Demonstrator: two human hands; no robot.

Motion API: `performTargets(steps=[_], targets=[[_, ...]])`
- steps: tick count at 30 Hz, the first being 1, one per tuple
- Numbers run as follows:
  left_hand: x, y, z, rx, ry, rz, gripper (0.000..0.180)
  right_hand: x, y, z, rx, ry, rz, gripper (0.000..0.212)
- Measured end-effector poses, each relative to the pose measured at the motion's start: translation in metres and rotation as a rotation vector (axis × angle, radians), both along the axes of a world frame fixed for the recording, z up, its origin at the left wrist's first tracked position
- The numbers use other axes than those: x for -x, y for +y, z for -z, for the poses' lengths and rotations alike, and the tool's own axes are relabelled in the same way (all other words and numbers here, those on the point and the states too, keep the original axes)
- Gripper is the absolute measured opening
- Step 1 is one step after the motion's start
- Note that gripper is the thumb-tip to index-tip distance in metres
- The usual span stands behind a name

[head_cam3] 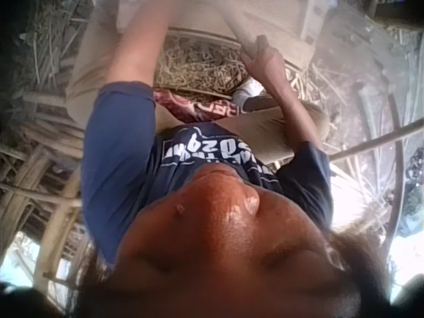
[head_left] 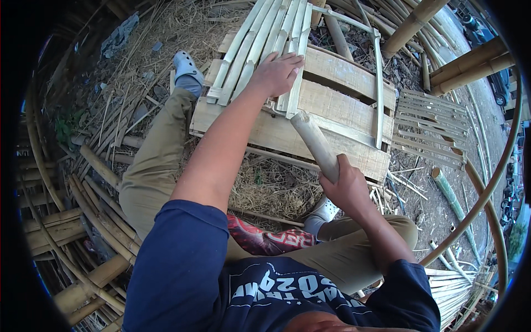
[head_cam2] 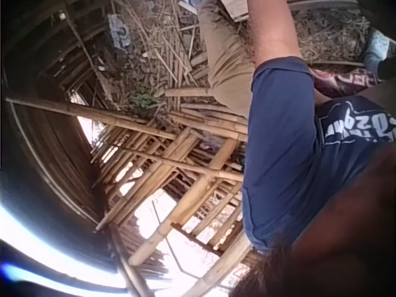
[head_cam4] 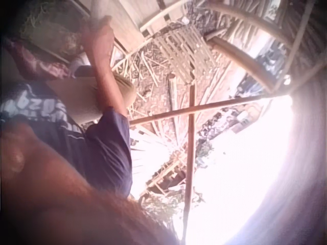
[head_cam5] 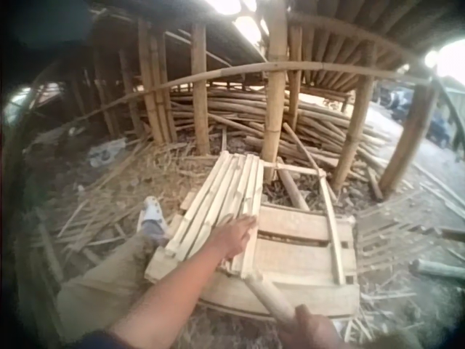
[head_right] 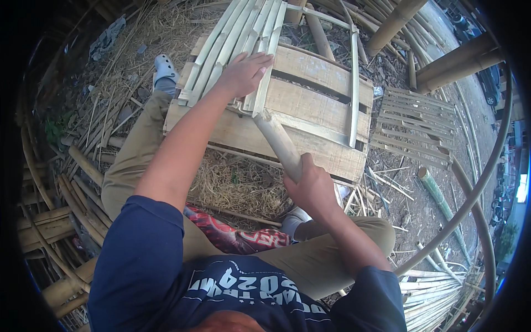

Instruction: The person aligns bamboo slats onto a wooden frame and taps them into place using a bamboo mallet.

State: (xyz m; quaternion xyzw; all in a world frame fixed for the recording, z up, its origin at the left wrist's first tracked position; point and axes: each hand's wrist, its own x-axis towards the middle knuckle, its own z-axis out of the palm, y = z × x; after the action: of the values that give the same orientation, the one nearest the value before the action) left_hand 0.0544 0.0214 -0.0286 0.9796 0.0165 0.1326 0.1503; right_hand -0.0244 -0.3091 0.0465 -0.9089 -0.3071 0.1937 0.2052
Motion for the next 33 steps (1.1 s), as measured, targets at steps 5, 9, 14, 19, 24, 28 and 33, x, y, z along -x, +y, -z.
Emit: performTargets(steps=[5,9,14,19,24,28,33], targets=[[0.001,0.000,0.000,-0.025,-0.029,-0.003,0.047,-0.008,0.006,0.006,0.014,0.007,0.038,0.043],[0.005,0.000,-0.004,-0.071,-0.009,0.009,0.047,-0.012,0.007,-0.002,0.010,0.016,0.029,0.043],[0.004,-0.003,-0.006,-0.075,-0.017,0.011,0.048,-0.010,0.007,-0.006,0.026,0.024,0.014,0.043],[0.003,-0.001,-0.004,-0.074,-0.032,0.011,0.048,-0.012,0.011,-0.003,0.017,0.025,0.033,0.044],[0.003,-0.002,-0.003,-0.082,-0.048,0.011,0.048,-0.013,0.015,-0.003,-0.021,0.046,0.052,0.046],[0.003,0.000,0.000,-0.080,-0.042,0.003,0.048,-0.014,0.018,-0.008,-0.008,0.076,0.052,0.047],[0.002,0.000,0.001,-0.087,-0.048,0.004,0.047,-0.015,0.022,-0.018,0.037,0.119,0.059,0.047]])
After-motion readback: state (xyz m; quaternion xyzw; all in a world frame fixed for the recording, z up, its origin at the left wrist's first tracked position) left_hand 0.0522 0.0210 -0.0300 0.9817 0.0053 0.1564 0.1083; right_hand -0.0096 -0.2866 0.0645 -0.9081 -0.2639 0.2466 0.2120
